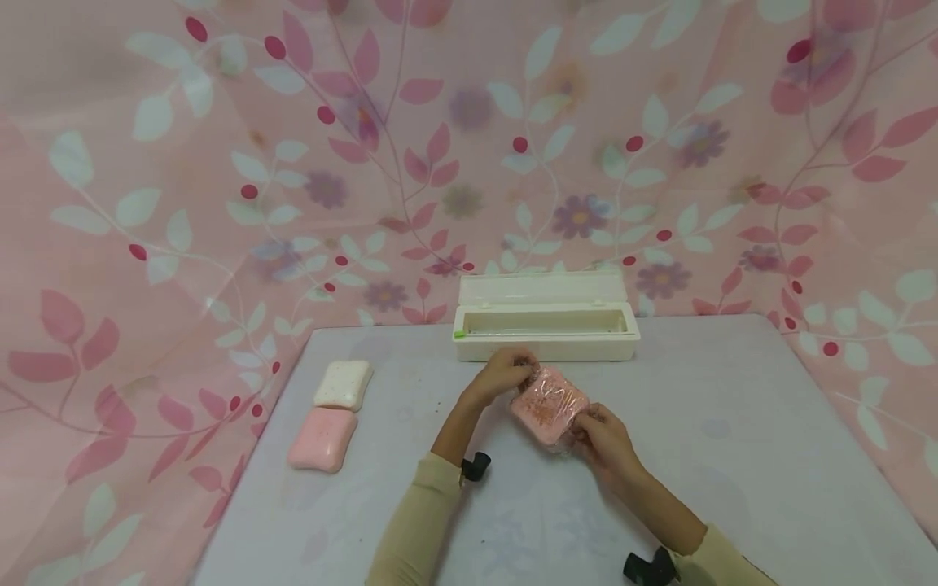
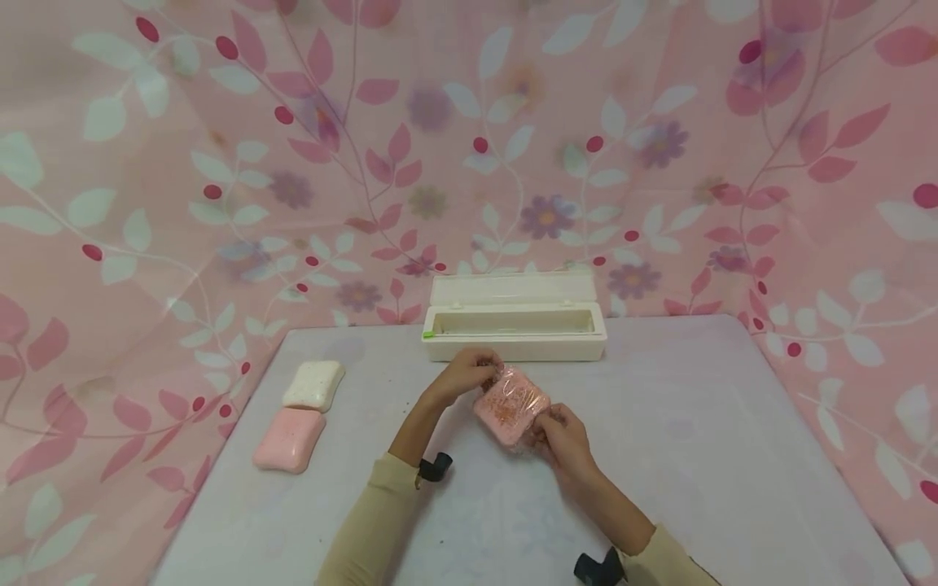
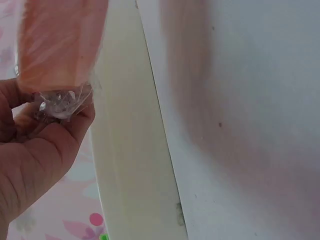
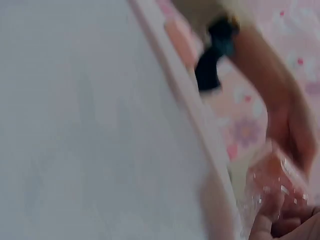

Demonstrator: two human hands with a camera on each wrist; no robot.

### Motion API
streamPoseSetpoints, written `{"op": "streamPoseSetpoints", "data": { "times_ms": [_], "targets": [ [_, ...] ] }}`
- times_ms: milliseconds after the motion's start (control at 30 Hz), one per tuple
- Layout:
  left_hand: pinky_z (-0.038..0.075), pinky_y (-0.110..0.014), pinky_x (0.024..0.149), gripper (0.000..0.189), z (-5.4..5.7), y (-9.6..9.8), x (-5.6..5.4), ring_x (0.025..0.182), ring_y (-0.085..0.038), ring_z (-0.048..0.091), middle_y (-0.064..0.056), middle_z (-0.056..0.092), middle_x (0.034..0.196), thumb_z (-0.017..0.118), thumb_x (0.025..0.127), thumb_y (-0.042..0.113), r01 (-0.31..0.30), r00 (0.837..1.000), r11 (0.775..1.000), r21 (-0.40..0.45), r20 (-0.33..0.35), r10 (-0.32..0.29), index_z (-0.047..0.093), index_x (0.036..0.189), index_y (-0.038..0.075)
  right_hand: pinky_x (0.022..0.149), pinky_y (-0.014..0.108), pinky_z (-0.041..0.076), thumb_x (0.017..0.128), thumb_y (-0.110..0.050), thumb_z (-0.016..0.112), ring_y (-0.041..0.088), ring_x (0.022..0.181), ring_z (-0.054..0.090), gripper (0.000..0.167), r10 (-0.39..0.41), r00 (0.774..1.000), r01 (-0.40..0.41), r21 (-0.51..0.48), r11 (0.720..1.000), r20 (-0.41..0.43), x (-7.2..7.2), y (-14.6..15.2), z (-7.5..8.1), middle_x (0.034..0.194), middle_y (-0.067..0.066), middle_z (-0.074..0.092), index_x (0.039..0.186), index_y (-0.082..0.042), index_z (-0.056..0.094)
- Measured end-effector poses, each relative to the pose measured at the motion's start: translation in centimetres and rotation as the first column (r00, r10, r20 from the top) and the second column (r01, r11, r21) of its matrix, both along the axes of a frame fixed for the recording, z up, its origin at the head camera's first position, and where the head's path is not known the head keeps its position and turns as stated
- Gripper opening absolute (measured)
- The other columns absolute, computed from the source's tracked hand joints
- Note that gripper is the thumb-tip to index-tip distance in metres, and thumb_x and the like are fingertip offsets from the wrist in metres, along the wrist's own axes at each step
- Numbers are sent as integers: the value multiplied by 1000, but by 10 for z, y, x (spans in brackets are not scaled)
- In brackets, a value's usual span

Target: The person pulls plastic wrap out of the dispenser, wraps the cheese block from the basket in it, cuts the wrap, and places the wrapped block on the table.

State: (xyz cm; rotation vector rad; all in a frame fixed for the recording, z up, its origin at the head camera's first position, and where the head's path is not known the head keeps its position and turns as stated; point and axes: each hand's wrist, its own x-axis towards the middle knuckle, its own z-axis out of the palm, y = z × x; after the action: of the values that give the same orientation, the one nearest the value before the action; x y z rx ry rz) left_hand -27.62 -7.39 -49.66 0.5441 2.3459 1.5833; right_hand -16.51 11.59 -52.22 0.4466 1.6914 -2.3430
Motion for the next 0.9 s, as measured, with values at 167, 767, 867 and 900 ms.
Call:
{"op": "streamPoseSetpoints", "data": {
  "times_ms": [167,767,867,900],
  "targets": [
    [43,-24,54,16,3,6,1,59,-10,49,-1,57,68,53,88,1,156,987,981,-111,65,-150,70,87,0,74,26,47,91,4,44,14,80,45,15,-21,993,48,-240,970,113,32,-15,1,92,4,41,97,-6,34],
    [40,-23,56,16,-18,21,16,63,-9,47,2,56,69,53,82,-4,389,921,857,-339,144,-361,67,79,4,84,30,50,95,1,46,14,81,51,17,167,957,-76,-349,934,239,83,-28,-1,87,5,48,109,2,37],
    [43,-23,62,16,-17,20,18,69,-9,50,3,59,76,53,86,-2,390,921,855,-343,133,-367,68,84,5,84,32,50,97,-3,47,13,83,52,12,270,942,-187,-356,916,198,86,-22,2,89,4,51,107,-1,41],
    [44,-23,65,17,-16,20,19,73,-9,52,2,61,80,53,87,-1,393,919,855,-338,132,-371,69,86,5,84,33,50,97,-5,48,13,85,53,10,302,935,-225,-350,909,185,88,-19,3,90,3,51,106,-2,44]
  ]
}}
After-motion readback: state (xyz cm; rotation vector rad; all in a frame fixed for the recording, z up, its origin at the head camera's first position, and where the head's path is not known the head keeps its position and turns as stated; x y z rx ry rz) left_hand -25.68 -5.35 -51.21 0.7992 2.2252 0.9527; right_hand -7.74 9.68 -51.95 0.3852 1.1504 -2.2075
